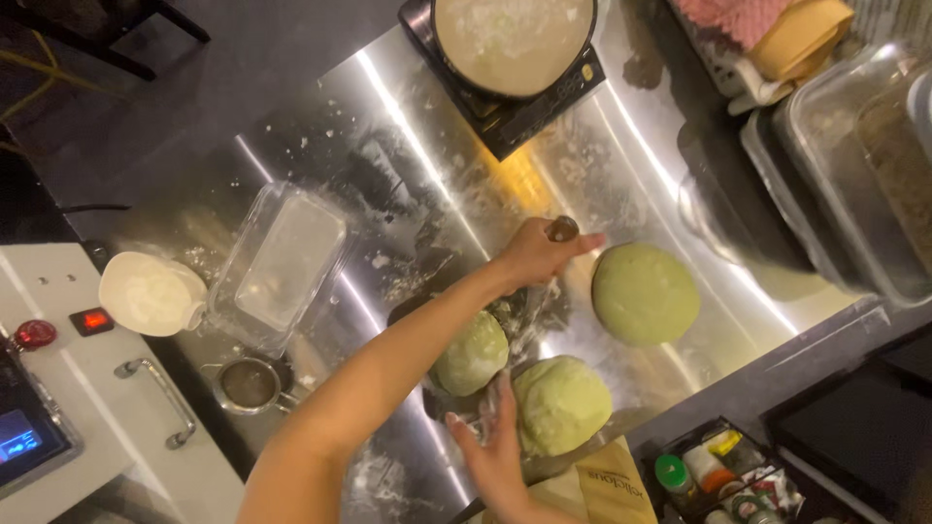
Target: The person portions green dough on a stainless steel countertop using a bench scraper and their hands. They repeatedly scoop flour from a nearby container and sprinkle it onto the dough and surface to prevent sticking, then cut and shape the dough into separate rounded pieces.
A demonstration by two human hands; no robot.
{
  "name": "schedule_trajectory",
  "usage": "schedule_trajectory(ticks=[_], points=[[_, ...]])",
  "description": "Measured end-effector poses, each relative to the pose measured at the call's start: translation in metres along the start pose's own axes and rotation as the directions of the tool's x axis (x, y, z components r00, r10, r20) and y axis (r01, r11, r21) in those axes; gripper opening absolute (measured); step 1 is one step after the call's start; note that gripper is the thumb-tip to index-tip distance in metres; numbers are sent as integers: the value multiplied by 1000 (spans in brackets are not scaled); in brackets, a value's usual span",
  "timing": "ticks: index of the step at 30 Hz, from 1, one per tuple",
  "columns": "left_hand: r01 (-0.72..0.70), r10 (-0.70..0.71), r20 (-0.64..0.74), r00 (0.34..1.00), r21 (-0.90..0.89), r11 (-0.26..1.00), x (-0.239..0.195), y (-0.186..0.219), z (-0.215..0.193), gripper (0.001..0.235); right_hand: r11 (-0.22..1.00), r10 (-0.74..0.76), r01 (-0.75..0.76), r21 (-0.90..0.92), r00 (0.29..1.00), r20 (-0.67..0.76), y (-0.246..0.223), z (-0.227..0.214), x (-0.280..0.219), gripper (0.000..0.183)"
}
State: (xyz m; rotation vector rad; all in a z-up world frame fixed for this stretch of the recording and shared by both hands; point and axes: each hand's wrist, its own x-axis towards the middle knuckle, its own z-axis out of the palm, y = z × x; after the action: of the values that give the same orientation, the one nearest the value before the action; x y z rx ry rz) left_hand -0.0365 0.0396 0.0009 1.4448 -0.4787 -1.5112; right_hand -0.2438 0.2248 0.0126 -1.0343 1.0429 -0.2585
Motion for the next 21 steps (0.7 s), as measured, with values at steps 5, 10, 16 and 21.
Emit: schedule_trajectory(ticks=[5, 10, 16, 21], points=[[-67, 59, 39, 997, 259, 963, -27, -22, 14, 49, 906, -255, 235, -353, 967, -12, -2, -13, -13, 94], [-19, -12, 202, 979, 150, 988, -42, -26, 21, 45, 504, -579, 584, -636, 775, 253, -13, -6, 7, 82], [-169, 176, 237, 956, -47, 984, -50, 3, 1, 43, 468, -460, 520, -714, 834, 305, -8, 14, 26, 92], [-294, 298, 218, 929, -52, 954, -59, 19, -4, 41, 475, -496, 525, -706, 823, 278, -1, 10, 31, 87]])
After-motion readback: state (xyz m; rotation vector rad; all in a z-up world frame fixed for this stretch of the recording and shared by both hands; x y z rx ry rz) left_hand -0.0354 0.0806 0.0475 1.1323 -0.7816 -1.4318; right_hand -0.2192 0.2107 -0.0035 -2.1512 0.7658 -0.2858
